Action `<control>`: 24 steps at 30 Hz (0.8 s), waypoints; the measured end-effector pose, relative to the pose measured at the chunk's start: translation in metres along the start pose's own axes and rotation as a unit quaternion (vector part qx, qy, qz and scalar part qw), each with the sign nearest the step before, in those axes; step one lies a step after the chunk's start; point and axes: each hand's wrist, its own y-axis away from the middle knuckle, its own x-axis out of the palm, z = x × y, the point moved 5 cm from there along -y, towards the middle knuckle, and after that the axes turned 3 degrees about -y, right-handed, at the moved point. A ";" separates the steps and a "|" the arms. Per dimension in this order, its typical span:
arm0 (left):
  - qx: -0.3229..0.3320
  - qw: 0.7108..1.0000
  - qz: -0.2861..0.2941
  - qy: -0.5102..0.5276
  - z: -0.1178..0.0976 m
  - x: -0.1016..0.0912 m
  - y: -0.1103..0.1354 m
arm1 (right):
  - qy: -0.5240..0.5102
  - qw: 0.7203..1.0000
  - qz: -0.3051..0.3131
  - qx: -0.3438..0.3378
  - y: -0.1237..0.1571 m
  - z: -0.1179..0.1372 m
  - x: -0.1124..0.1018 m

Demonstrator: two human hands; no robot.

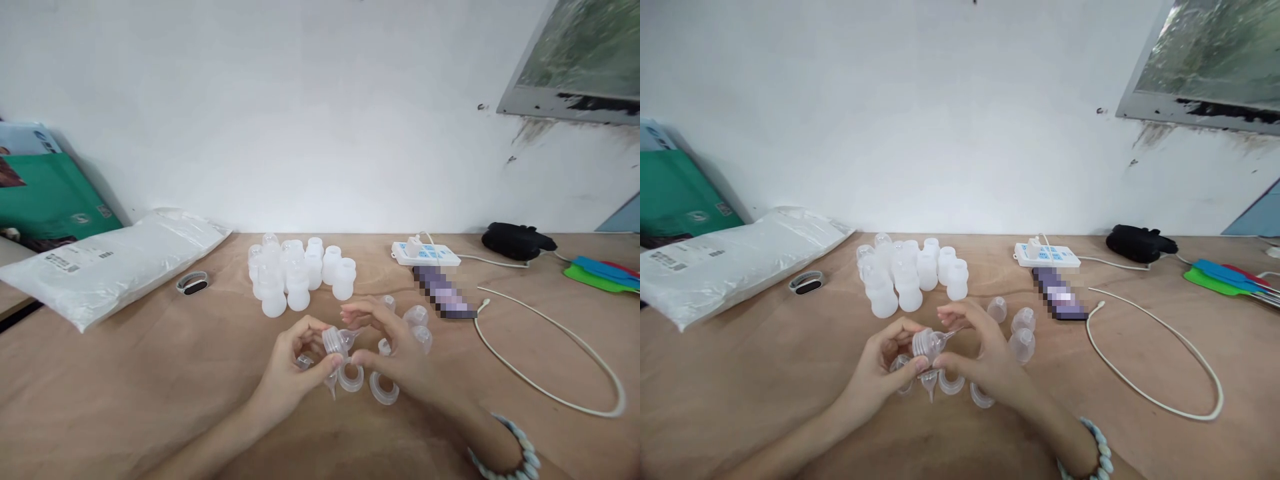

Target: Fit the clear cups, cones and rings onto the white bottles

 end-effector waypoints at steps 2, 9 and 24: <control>-0.005 1.000 0.018 -0.001 0.001 0.003 0.000 | 0.054 0.998 0.031 -0.020 0.000 0.004 0.003; 0.100 0.968 0.017 -0.231 -0.024 -0.007 -0.009 | 0.111 0.991 -0.039 -0.068 -0.002 0.009 -0.008; 0.181 0.611 -0.077 -0.767 -0.056 0.005 -0.140 | 0.164 0.963 -0.196 -0.081 -0.003 0.001 -0.037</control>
